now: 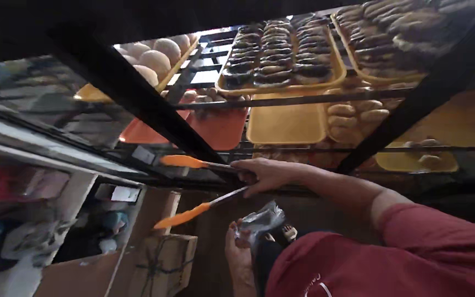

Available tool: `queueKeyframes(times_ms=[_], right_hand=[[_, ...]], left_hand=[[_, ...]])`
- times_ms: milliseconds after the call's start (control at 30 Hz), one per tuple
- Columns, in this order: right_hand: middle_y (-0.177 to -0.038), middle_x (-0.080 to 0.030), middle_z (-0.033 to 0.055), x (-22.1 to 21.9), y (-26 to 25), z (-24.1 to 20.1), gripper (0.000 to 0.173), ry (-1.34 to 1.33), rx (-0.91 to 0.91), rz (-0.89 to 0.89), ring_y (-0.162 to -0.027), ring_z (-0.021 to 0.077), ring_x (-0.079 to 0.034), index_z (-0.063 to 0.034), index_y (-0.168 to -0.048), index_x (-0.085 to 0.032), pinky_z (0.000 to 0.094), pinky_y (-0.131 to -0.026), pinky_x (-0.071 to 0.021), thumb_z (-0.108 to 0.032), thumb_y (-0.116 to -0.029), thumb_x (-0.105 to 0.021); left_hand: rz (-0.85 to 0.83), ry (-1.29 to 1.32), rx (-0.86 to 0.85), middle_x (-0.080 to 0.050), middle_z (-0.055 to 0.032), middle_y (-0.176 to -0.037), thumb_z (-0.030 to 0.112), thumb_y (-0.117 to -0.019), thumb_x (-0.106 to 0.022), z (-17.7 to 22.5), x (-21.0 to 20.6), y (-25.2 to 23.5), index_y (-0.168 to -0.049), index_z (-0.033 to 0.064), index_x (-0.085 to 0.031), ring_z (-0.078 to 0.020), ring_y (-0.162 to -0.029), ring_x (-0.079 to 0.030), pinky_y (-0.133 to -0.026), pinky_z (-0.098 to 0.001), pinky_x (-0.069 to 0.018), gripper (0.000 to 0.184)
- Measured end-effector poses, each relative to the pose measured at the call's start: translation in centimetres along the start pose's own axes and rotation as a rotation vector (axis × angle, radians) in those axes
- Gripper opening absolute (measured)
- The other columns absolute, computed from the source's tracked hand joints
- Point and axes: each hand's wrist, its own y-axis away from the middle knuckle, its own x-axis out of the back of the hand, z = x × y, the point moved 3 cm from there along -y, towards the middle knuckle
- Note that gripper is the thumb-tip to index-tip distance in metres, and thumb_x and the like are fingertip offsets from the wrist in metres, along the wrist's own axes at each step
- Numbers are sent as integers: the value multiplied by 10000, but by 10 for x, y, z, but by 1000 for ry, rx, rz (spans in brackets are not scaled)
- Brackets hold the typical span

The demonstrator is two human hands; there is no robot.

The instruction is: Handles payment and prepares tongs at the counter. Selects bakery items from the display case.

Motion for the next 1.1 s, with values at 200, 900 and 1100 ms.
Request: queueKeyframes(times_ms=[200,900,1100], right_hand=[[-968,-669,181,39,-103,-40,763,-39,214,39,-770,178,-611,71,-1463,-460,312,-717,-530,-119,-827,-838],[-1144,-732,119,44,-138,-34,451,180,-151,55,-1049,252,-684,-97,-1339,-675,476,-925,-512,-314,-947,-724],[-899,-680,129,54,-84,-8,288,-184,-413,241,-792,176,-611,16,-1105,-717,372,-753,-503,-230,-1046,-579]], left_hand=[[-104,-171,-16,-702,-1,-1035,158,-1108,-282,38,-20,-89,-1176,30,-575,-38,-669,-647,-597,-192,-558,326],[-519,-953,-198,-598,-298,-1115,1,-1036,-468,103,-155,-144,-1300,-228,-437,-185,-900,-647,-833,-303,-545,351],[-463,-1062,-172,-624,-335,-1129,22,-1045,-497,74,-176,-120,-1263,-238,-495,-262,-947,-634,-901,-370,-502,339]])
